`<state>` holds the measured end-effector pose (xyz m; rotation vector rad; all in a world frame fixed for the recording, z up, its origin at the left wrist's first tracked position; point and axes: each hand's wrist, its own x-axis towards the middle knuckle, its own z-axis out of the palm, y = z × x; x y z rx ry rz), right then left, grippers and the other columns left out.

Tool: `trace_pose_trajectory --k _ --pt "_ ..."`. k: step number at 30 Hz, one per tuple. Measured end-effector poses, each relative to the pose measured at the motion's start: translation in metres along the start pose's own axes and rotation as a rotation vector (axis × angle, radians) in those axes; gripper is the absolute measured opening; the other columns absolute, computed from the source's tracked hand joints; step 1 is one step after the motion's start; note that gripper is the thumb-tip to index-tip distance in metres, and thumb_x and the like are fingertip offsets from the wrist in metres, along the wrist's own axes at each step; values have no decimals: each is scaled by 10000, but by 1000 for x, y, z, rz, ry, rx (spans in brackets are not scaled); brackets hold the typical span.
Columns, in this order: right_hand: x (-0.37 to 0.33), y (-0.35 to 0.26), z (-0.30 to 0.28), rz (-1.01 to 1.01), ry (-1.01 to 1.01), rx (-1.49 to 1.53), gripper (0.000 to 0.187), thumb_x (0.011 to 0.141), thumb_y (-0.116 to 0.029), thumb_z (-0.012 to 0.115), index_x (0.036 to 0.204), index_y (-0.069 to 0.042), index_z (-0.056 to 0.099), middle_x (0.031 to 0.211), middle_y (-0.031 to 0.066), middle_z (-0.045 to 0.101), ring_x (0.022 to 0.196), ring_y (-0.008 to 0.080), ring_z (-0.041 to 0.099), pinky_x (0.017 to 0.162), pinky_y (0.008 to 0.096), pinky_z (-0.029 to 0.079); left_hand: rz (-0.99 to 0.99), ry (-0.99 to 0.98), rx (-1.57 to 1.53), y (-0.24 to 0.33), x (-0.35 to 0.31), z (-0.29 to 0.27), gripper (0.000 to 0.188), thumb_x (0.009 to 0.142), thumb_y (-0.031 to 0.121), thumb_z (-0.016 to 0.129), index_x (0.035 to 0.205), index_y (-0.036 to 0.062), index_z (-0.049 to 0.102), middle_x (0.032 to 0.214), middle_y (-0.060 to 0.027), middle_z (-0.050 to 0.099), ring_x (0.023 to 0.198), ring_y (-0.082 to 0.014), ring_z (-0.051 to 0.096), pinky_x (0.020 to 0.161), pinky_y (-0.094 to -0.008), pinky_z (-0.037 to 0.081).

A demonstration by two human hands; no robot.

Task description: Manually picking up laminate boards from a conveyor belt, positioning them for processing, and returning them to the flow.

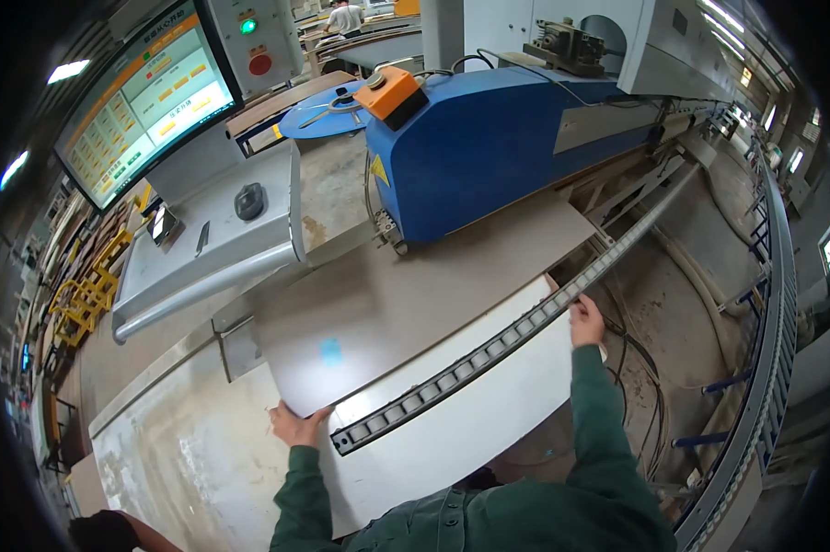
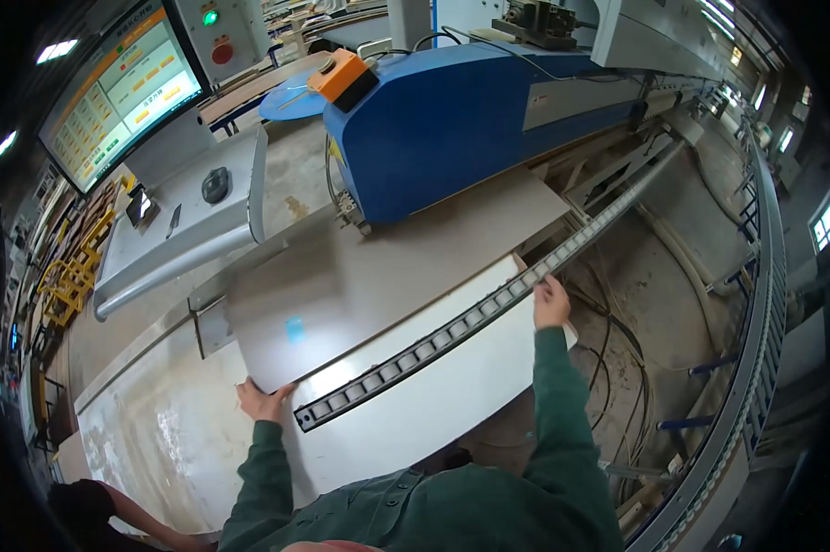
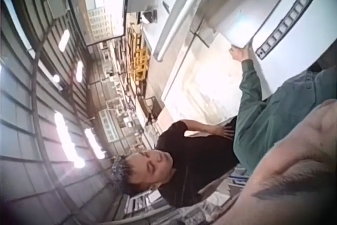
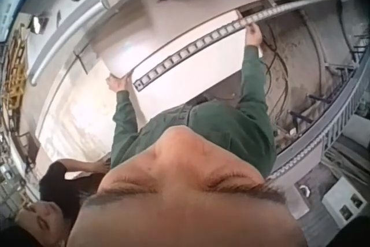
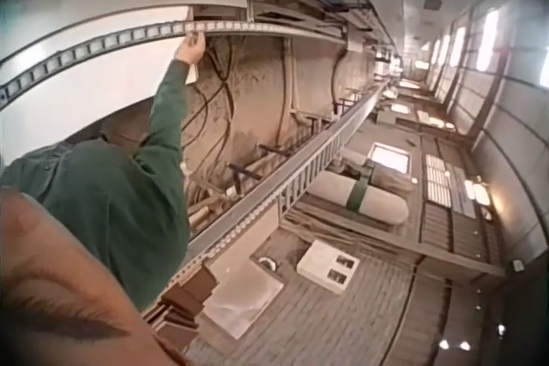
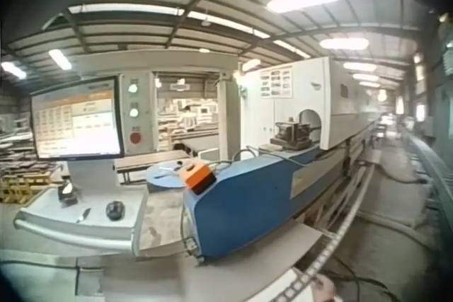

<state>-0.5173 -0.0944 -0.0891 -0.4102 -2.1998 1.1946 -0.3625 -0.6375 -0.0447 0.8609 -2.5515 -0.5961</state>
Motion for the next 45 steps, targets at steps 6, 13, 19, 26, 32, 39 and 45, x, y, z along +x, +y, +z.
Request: trace_pose_trajectory --k 6,13,19,26,32,39,45 --pt "-208 -13 -133 118 254 -354 155 708 -48 533 860 -26 553 763 101 542 645 212 532 588 298 433 -2 -159 250 24 -9 13 859 422 524 692 1061 33 391 1015 -151 388 987 -297 372 788 -404 313" --pt "-469 66 -240 1224 -247 -346 264 640 -207 618 841 -38 595 700 116 591 651 201 578 583 316 457 656 -234 -346 112 -82 15 628 632 282 650 1126 11 373 1150 -213 260 1001 -329 334 828 -411 291" --pt "-499 72 -313 1231 39 -149 265 649 -216 606 829 -20 591 681 117 587 563 200 564 546 309 454 1123 -865 -691 210 -233 18 217 669 117 622 836 7 537 828 -103 484 668 -203 506 590 -273 423" --pt "-436 77 -455 575 521 -175 192 715 -154 574 847 -15 567 672 58 563 570 82 509 524 236 416 1603 -1188 -543 281 -438 44 272 657 244 635 824 45 556 836 -79 495 678 -227 512 564 -310 433" --pt "-424 41 -602 566 977 74 187 760 -116 522 911 -10 557 643 10 531 549 57 479 515 196 402 1774 -1379 -450 350 -567 48 248 656 231 628 810 50 558 792 -74 502 611 -220 524 536 -314 432" --pt "-510 125 -748 730 1422 253 134 770 -147 525 825 -32 568 613 23 532 462 61 455 417 185 365 2015 -1531 -536 499 -703 21 216 654 148 639 808 20 558 729 -108 517 610 -221 521 549 -293 419" --pt "-639 260 -846 1272 1560 -180 165 719 -146 542 758 8 588 626 84 552 522 148 505 475 267 415 2279 -1501 -826 663 -902 41 191 685 144 618 800 8 550 741 -112 520 631 -217 522 565 -274 417"
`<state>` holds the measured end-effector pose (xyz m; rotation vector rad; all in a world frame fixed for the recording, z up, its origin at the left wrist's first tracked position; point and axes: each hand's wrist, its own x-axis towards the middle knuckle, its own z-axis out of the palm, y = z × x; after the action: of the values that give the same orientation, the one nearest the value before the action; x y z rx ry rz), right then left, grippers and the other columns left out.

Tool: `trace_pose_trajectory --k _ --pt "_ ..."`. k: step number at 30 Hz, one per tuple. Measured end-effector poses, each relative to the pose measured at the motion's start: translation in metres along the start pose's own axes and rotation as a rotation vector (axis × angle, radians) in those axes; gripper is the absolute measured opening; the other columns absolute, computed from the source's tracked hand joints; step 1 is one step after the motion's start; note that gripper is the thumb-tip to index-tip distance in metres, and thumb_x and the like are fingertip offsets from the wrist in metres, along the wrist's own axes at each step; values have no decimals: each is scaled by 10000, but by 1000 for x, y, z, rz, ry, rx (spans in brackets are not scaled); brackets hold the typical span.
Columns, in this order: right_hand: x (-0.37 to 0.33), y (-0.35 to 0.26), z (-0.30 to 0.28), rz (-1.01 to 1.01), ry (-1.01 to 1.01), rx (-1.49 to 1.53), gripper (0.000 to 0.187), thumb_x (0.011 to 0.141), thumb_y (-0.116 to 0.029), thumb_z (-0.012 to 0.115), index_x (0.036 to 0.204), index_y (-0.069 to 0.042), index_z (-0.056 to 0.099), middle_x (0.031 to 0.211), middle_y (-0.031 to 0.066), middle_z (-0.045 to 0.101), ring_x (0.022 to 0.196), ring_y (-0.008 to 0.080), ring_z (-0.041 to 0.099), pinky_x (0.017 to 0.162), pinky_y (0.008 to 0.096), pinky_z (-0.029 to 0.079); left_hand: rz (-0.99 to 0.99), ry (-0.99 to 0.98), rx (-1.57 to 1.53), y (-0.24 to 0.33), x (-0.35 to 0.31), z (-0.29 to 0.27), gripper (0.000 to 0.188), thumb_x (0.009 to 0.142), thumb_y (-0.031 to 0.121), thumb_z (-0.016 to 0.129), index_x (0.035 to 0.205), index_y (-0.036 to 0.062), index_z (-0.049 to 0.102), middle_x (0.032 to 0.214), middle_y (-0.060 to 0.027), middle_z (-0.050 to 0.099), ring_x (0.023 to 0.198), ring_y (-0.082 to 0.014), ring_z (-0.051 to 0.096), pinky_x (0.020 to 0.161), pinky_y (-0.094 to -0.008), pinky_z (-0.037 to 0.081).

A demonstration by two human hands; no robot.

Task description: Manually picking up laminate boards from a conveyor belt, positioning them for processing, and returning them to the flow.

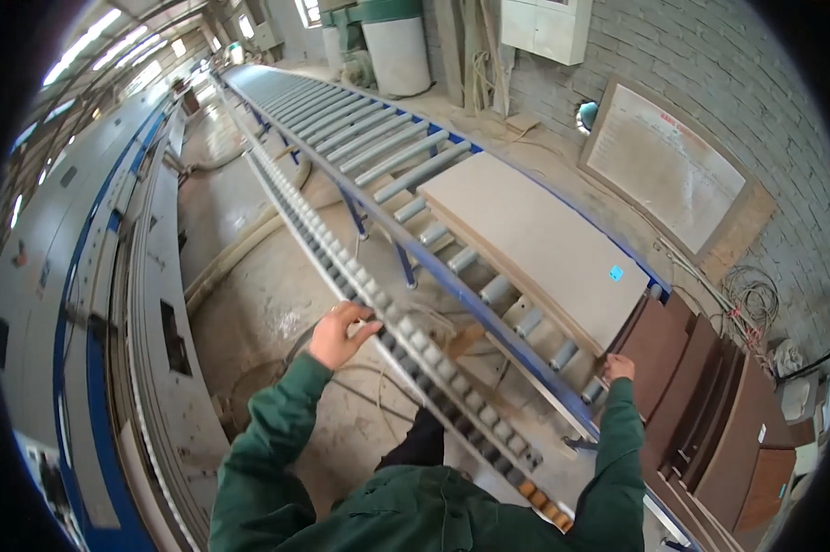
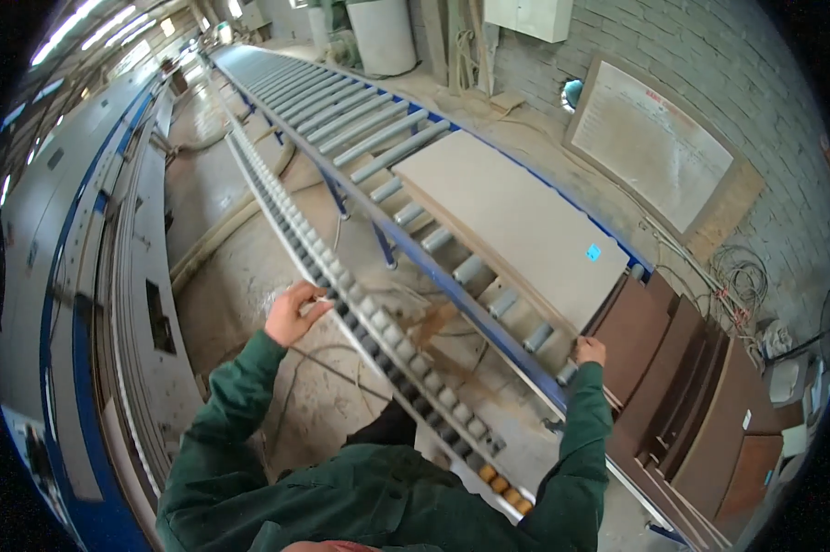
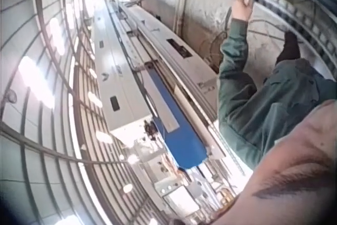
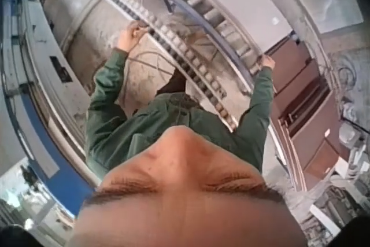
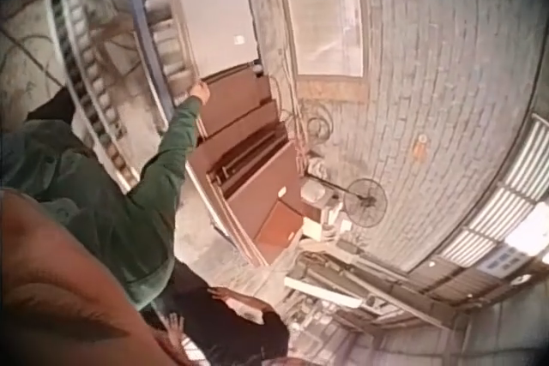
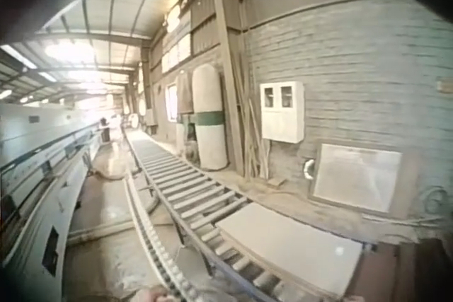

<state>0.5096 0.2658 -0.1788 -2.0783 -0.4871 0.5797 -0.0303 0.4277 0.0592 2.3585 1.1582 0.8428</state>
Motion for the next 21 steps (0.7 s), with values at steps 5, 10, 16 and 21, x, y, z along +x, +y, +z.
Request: trace_pose_trajectory --k 5,10,16,21 --pt "48 -28 24 171 118 -569 350 683 -304 535 872 -14 588 906 165 565 839 315 532 764 362 408 -139 -187 179 -155 187 76 312 693 318 588 825 36 567 792 -131 549 692 -262 549 598 -331 439" --pt "80 -27 50 536 242 -698 436 661 -366 541 960 -49 553 965 159 543 872 309 522 775 374 405 -294 -257 415 -295 343 203 407 684 428 530 834 53 584 843 -173 559 774 -317 542 663 -384 437" --pt "117 -17 109 630 214 -680 441 666 -364 495 964 -44 547 1009 147 523 965 285 478 822 366 378 141 -463 654 -480 445 296 329 792 342 354 856 124 592 849 -136 569 800 -328 520 702 -407 412" --pt "130 -4 110 541 521 -558 487 640 -388 568 967 -30 520 962 187 515 945 308 464 806 374 380 -11 -242 373 -503 498 369 436 771 445 409 795 49 591 761 -170 577 704 -360 535 640 -407 421"
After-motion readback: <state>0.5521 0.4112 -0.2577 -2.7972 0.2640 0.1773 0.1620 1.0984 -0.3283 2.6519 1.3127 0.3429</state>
